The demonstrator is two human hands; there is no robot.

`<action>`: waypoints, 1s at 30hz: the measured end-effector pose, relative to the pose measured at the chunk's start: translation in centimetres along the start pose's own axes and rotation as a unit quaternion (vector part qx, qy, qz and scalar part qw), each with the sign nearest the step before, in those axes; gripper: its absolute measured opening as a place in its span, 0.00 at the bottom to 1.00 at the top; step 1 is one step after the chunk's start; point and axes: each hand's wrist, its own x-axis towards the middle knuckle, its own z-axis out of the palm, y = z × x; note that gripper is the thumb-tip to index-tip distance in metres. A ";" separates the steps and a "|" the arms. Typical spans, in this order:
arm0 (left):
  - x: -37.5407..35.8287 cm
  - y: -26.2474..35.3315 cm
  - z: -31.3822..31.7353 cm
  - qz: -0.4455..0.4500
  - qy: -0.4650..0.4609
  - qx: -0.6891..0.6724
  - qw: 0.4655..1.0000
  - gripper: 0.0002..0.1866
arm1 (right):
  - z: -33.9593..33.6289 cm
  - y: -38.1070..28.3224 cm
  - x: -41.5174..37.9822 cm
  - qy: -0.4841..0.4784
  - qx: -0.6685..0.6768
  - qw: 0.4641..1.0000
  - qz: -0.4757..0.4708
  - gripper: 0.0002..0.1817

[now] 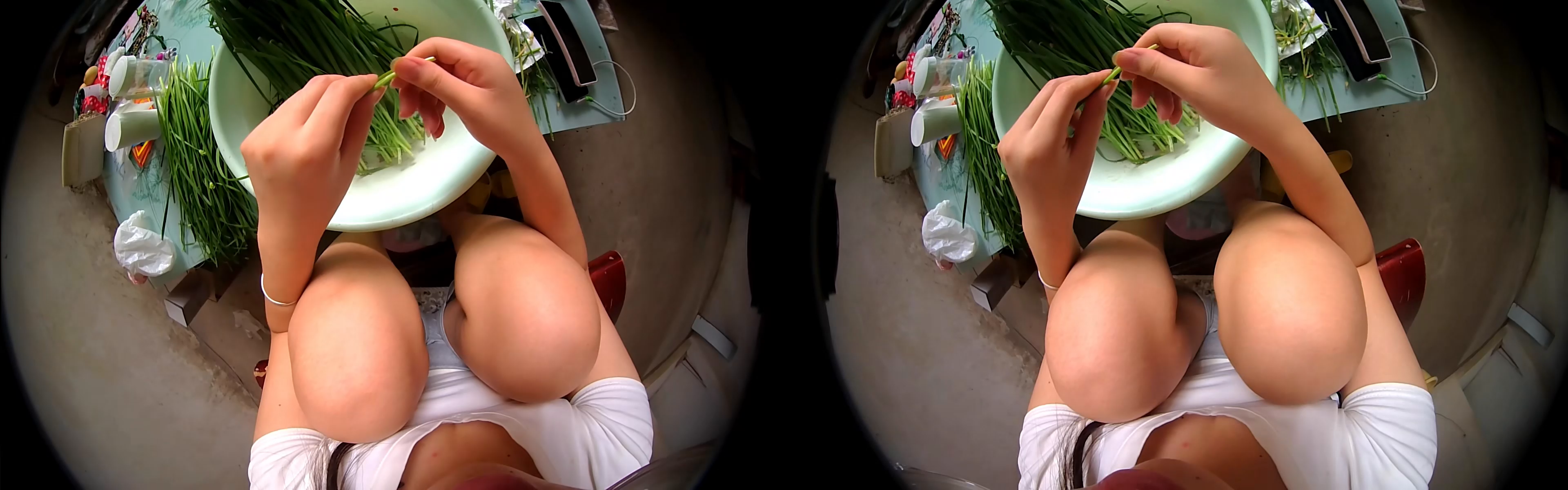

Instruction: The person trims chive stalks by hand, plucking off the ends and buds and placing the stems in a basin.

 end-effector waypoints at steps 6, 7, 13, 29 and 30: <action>0.1 0.2 0.0 -0.010 -0.001 -0.008 1.000 0.06 | -0.6 0.0 -0.2 -0.026 0.071 0.997 0.000 0.11; 0.1 0.2 0.1 -0.004 0.002 -0.011 1.000 0.05 | -0.8 0.0 -0.2 -0.030 0.080 0.996 0.005 0.12; 0.0 0.0 0.1 -0.006 0.020 0.015 1.000 0.06 | -2.4 0.7 -0.2 0.096 0.101 0.990 -0.032 0.12; 0.3 0.6 0.0 -0.066 -0.004 -0.058 0.996 0.04 | -3.0 1.3 -0.1 0.108 0.164 0.980 -0.038 0.13; 0.3 0.6 0.1 -0.066 -0.004 -0.059 0.996 0.04 | -3.1 1.3 -0.1 0.110 0.172 0.979 -0.024 0.13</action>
